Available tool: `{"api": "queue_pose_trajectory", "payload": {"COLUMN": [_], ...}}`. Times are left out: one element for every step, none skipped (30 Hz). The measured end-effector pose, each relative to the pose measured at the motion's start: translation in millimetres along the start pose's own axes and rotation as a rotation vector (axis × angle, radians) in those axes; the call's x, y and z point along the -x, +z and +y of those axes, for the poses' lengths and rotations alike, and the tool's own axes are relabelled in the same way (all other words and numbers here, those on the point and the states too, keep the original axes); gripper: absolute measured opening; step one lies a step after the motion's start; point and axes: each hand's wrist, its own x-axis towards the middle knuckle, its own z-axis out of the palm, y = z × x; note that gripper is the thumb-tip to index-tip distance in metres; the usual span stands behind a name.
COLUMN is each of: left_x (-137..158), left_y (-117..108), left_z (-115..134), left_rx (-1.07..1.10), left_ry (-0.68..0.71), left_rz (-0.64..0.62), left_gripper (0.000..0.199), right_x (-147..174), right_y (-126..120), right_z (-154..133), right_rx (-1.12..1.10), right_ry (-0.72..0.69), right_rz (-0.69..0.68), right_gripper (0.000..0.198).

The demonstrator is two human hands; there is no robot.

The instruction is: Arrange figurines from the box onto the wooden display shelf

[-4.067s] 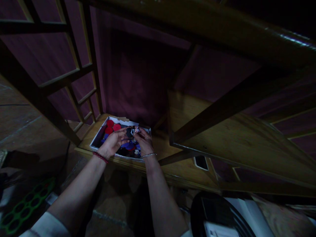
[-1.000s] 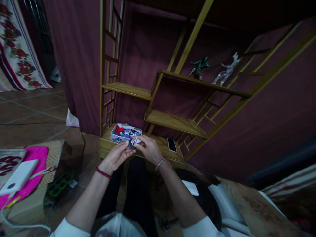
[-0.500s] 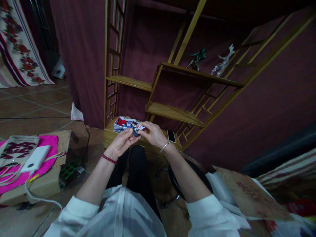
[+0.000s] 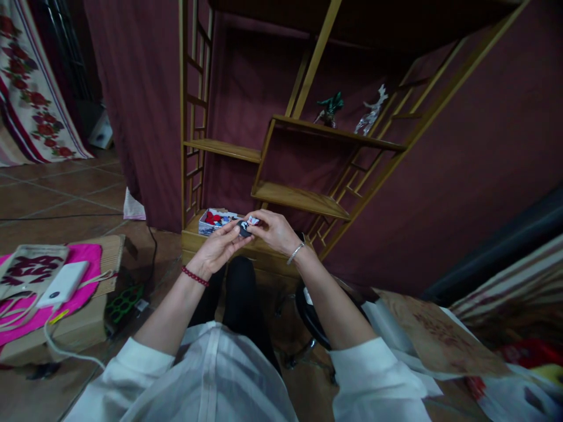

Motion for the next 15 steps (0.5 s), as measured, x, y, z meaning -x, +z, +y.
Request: {"api": "queue_pose_trajectory", "payload": {"left_x": [0.9, 1.6, 2.3, 2.8, 3.3, 3.6, 3.9, 4.0, 4.0, 4.0, 3.8, 3.6, 3.3, 3.1, 3.0], "left_y": [1.1, 1.9, 2.5, 2.9, 3.2, 3.4, 3.6, 3.8, 4.0, 4.2, 4.4, 4.5, 4.6, 4.6, 4.5], "left_z": [-0.8, -1.7, -2.5, -3.4, -4.1, -4.8, -5.4, -5.9, -6.3, -6.7, -7.1, -7.6, -8.1, -8.7, -9.4], "left_rx": [-0.005, -0.010, -0.013, -0.015, -0.019, -0.023, -0.028, -0.034, -0.037, -0.038, -0.038, -0.037, -0.036, -0.035, -0.036], "left_ry": [0.006, 0.011, 0.016, 0.021, 0.024, 0.026, 0.026, 0.026, 0.026, 0.026, 0.026, 0.028, 0.030, 0.032, 0.034], "left_rz": [-0.005, -0.012, -0.022, -0.032, -0.042, -0.048, -0.049, -0.047, -0.043, -0.042, -0.045, -0.048, -0.052, -0.054, -0.052], "left_gripper": [0.024, 0.025, 0.026, 0.027, 0.028, 0.029, 0.030, 0.030, 0.030, 0.031, 0.031, 0.032, 0.033, 0.033, 0.034], "right_x": [1.2, 2.4, 3.6, 4.8, 6.0, 7.2, 8.2, 9.2, 10.0, 10.7, 11.3, 11.8, 12.2, 12.6, 13.0], "right_y": [-1.0, -1.9, -2.7, -3.3, -3.8, -4.2, -4.4, -4.4, -4.3, -4.1, -3.7, -3.2, -2.6, -1.8, -1.0], "right_z": [-1.0, -2.0, -2.9, -3.7, -4.4, -4.9, -5.1, -5.2, -5.0, -4.8, -4.4, -3.9, -3.4, -2.9, -2.6], "right_rx": [0.008, 0.017, 0.026, 0.033, 0.040, 0.046, 0.051, 0.054, 0.056, 0.058, 0.061, 0.065, 0.070, 0.077, 0.083], "right_ry": [0.002, 0.002, -0.001, -0.005, -0.009, -0.012, -0.012, -0.009, -0.005, -0.001, 0.004, 0.010, 0.017, 0.025, 0.036], "right_rz": [0.003, 0.005, 0.007, 0.008, 0.009, 0.012, 0.016, 0.024, 0.031, 0.038, 0.044, 0.047, 0.048, 0.048, 0.048], "right_gripper": [0.018, 0.018, 0.017, 0.017, 0.017, 0.017, 0.017, 0.017, 0.017, 0.017, 0.017, 0.017, 0.017, 0.017, 0.017]}}
